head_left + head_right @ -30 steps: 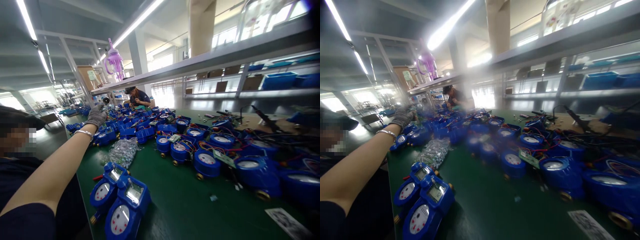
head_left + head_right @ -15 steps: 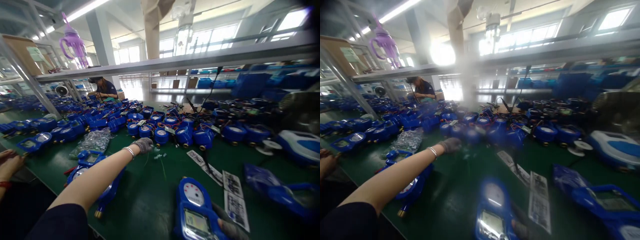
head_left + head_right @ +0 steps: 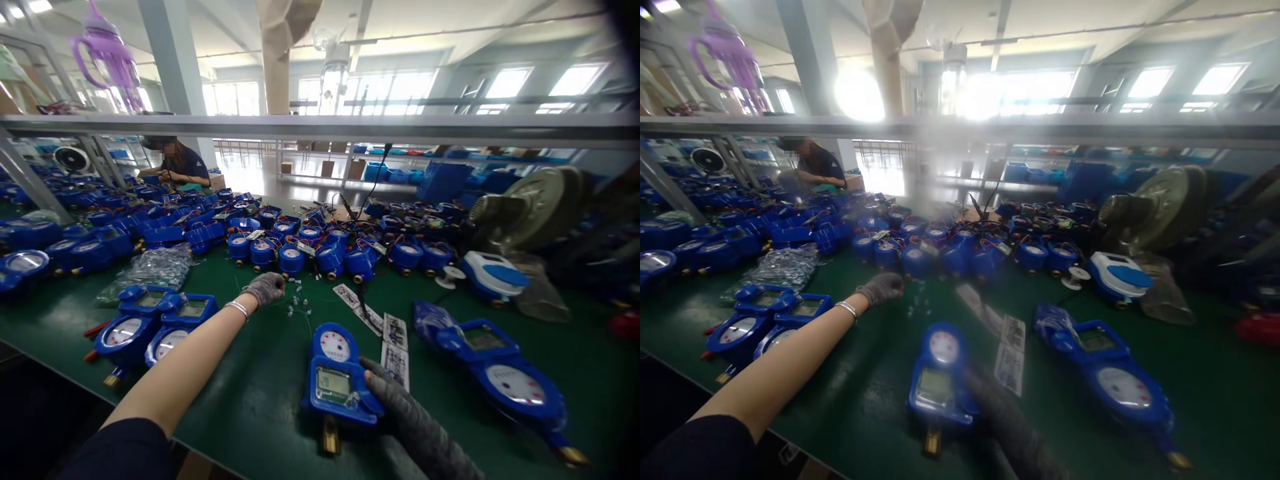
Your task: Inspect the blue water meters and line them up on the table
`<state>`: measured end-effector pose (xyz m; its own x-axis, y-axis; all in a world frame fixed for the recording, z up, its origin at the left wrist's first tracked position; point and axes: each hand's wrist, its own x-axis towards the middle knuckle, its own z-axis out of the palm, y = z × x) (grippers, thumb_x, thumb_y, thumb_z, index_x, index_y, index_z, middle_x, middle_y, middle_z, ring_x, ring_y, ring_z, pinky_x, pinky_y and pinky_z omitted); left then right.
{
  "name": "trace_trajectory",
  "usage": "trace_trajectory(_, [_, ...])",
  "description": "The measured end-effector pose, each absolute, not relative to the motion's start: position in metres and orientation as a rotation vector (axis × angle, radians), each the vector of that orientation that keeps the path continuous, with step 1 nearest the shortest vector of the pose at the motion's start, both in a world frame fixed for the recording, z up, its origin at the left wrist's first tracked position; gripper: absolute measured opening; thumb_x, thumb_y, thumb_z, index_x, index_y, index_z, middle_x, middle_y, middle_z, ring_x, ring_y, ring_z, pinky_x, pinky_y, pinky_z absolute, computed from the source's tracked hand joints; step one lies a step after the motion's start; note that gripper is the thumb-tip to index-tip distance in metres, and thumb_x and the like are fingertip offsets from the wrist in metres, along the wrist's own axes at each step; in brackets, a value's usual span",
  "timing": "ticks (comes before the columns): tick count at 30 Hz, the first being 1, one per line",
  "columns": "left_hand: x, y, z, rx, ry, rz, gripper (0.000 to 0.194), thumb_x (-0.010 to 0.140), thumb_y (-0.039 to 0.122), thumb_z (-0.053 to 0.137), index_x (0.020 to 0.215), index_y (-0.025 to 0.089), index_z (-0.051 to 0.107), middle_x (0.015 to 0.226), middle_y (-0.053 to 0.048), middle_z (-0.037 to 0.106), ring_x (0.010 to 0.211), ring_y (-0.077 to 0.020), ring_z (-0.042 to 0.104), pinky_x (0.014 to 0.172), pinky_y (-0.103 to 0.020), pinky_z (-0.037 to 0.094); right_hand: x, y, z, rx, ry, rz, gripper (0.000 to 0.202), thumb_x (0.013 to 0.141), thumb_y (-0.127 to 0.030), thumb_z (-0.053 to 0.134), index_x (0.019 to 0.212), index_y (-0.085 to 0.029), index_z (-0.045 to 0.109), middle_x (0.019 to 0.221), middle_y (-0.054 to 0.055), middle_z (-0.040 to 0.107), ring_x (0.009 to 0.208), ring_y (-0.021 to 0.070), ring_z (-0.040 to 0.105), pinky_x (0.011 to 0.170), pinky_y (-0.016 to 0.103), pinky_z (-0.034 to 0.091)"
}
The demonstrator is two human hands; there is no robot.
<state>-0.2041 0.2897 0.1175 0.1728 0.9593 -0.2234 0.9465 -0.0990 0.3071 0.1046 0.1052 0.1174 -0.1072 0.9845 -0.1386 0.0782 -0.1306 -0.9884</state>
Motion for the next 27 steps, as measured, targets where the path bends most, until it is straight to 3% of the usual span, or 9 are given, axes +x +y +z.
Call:
trace_trajectory(4, [-0.181,0.262,0.102,2.072,1.852,-0.124,0.031,0.091,0.037,0.061,0.115,0.017,0.061,0.115,-0.009,0.062,0.1,-0.0212,0.062,0.087,-0.042,0.054,0.124,0.102,0.116,-1.37,-1.288,1.331,0.056,0.075,-0.053,0.072,0.124,-0.026,0.066,0.135,0.009,0.059,0.129,0.0318,0.051,0.107,0.046,0.044])
trace_trajectory(8, [-0.169,0.244,0.104,2.057,1.971,-0.18,0.031,0.091,0.036,0.061,0.113,0.014,0.061,0.112,-0.009,0.063,0.098,-0.021,0.063,0.085,-0.042,0.055,0.142,0.105,0.104,-1.422,-1.373,1.046,0.055,0.081,-0.052,0.067,0.127,-0.024,0.059,0.137,0.01,0.057,0.131,0.0315,0.049,0.11,0.05,0.041])
trace_trajectory(12, [-0.168,0.213,0.141,2.176,2.005,-0.045,0.027,0.093,0.039,0.056,0.106,0.016,0.064,0.104,-0.008,0.066,0.093,-0.0198,0.064,0.085,-0.041,0.053,0.142,0.104,0.119,-1.327,-1.587,0.425,0.039,0.091,-0.04,0.057,0.127,-0.024,0.057,0.126,0.01,0.062,0.116,0.0295,0.06,0.102,0.051,0.049])
trace_trajectory(15, [-0.149,0.165,0.182,2.359,1.918,0.153,0.028,0.094,0.04,0.053,0.099,0.019,0.07,0.096,-0.01,0.069,0.093,-0.0232,0.064,0.087,-0.039,0.048,0.12,0.099,0.152,-1.11,-1.823,-0.065,0.041,0.092,-0.028,0.055,0.132,-0.023,0.053,0.131,0.012,0.059,0.124,0.0295,0.054,0.106,0.051,0.044])
trace_trajectory(17, [-0.127,0.126,0.208,2.5,1.781,0.301,0.03,0.096,0.043,0.048,0.102,0.023,0.069,0.101,-0.007,0.069,0.1,-0.0223,0.061,0.093,-0.037,0.044,0.102,0.095,0.173,-0.96,-2.023,-0.21,0.051,0.09,-0.03,0.058,0.139,-0.019,0.047,0.136,0.014,0.055,0.13,0.0318,0.048,0.11,0.054,0.039])
trace_trajectory(19, [-0.107,0.089,0.229,2.719,1.542,0.56,0.028,0.096,0.038,0.047,0.091,0.022,0.07,0.088,-0.005,0.069,0.087,-0.0209,0.062,0.086,-0.037,0.046,0.09,0.09,0.184,-0.915,-2.124,-0.186,0.048,0.09,-0.03,0.058,0.136,-0.017,0.051,0.13,0.014,0.06,0.126,0.0322,0.052,0.11,0.055,0.038])
trace_trajectory(22, [-0.098,0.05,0.241,2.876,1.349,0.93,0.02,0.093,0.027,0.052,0.084,0.019,0.068,0.078,-0.004,0.067,0.073,-0.0197,0.059,0.074,-0.036,0.047,0.105,0.076,0.181,-0.967,-2.197,0.111,0.024,0.093,-0.026,0.052,0.114,-0.02,0.064,0.106,0.009,0.071,0.102,0.0257,0.066,0.095,0.043,0.052])
trace_trajectory(25, [-0.106,0.024,0.226,2.789,1.388,0.991,0.014,0.092,0.025,0.056,0.083,0.019,0.066,0.077,-0.002,0.066,0.071,-0.0175,0.059,0.072,-0.033,0.048,0.148,0.054,0.163,-1.084,-2.244,0.486,0.016,0.092,-0.026,0.052,0.095,-0.022,0.067,0.088,0.005,0.071,0.079,0.0211,0.069,0.074,0.032,0.057])
trace_trajectory(27, [-0.103,0.009,0.203,2.726,1.394,0.983,0.011,0.091,0.023,0.056,0.083,0.02,0.064,0.077,-0.001,0.066,0.071,-0.0169,0.06,0.072,-0.033,0.049,0.172,0.037,0.15,-1.144,-2.234,0.718,0.014,0.09,-0.03,0.057,0.095,-0.023,0.068,0.09,0.004,0.071,0.081,0.0213,0.068,0.075,0.031,0.056])
